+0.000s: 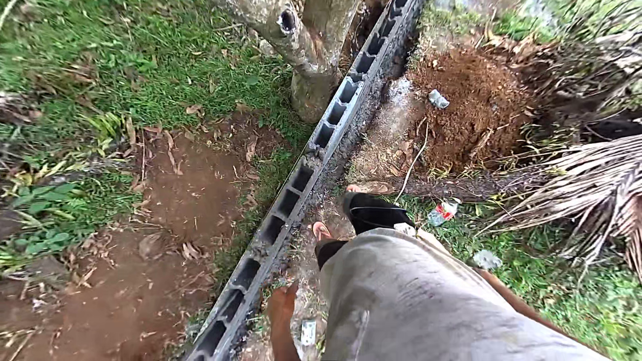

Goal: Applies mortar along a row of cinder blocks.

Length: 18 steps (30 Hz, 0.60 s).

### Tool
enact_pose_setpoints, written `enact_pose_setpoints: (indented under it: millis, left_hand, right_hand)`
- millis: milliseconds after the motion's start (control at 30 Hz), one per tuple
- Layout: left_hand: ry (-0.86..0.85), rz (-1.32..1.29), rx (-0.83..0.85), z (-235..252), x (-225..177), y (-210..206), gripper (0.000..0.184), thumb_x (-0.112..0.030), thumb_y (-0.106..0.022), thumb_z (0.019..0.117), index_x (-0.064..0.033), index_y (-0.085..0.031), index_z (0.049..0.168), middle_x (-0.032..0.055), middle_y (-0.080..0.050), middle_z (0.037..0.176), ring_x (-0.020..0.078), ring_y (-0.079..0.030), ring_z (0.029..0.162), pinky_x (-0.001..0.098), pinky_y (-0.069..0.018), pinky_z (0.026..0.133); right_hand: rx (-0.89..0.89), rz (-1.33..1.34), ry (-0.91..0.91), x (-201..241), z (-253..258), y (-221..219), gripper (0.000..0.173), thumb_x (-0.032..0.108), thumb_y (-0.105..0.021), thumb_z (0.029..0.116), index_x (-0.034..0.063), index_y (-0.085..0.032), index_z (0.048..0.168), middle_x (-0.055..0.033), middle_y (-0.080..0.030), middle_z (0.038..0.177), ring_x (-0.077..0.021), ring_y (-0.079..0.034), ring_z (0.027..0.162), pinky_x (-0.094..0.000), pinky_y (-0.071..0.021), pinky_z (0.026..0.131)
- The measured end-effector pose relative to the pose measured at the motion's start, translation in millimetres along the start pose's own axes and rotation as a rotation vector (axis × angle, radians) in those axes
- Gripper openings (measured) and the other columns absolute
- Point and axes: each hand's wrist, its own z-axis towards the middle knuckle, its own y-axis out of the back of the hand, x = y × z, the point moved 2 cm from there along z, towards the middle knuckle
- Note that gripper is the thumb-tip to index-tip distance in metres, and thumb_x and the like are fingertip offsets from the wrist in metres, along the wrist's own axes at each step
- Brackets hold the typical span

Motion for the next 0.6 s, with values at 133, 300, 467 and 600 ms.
enact_pose_setpoints:
  millis: [133, 300, 467, 600]
  left_hand:
    - [-0.128, -0.058, -0.024, 18.0, -43.5, 15.7, 0.038, -0.031, -0.064, 0.1015, 0.0055, -0.071, 0.095, 0.0255, -0.069, 0.095, 0.0406, -0.066, 0.094, 0.0616, -0.0502, 0.089]
    - [-0.168, -0.106, -0.077, 26.3, -84.4, 36.7, 0.042, -0.025, -0.068, 0.0988, -0.0032, -0.065, 0.135, 0.0235, -0.065, 0.132, 0.0403, -0.061, 0.125, 0.0604, -0.0450, 0.108]
    - [-0.083, -0.076, -0.124, 36.5, -131.5, 38.2, 0.045, -0.028, -0.068, 0.0990, -0.0015, -0.064, 0.134, 0.0268, -0.063, 0.133, 0.0443, -0.058, 0.128, 0.0635, -0.0418, 0.110]
    - [0.007, -0.144, -0.162, 56.2, -203.0, 38.3, 0.045, -0.031, -0.064, 0.1018, 0.0020, -0.063, 0.133, 0.0330, -0.062, 0.130, 0.0505, -0.057, 0.126, 0.0686, -0.0412, 0.107]
  right_hand:
    - [0.016, 0.063, 0.038, 66.2, -15.3, -20.9, 0.042, 0.039, -0.051, 0.1081, 0.0003, -0.057, 0.125, -0.0073, -0.053, 0.087, -0.0144, -0.049, 0.065, -0.0356, -0.0472, 0.063]
    - [0.026, 0.187, 0.215, 175.2, -8.8, -42.9, 0.034, 0.033, -0.055, 0.1058, 0.0047, -0.055, 0.125, -0.0031, -0.051, 0.079, -0.0112, -0.048, 0.055, -0.0303, -0.0455, 0.051]
    - [0.153, 0.043, 0.420, 321.9, 24.2, -48.9, 0.032, 0.027, -0.057, 0.1063, 0.0008, -0.058, 0.126, -0.0066, -0.058, 0.085, -0.0128, -0.054, 0.063, -0.0326, -0.0497, 0.059]
    - [0.287, -0.187, 0.495, 458.0, 79.8, -80.6, 0.034, 0.030, -0.055, 0.1071, 0.0007, -0.060, 0.123, -0.0055, -0.058, 0.083, -0.0118, -0.052, 0.061, -0.0312, -0.0488, 0.058]
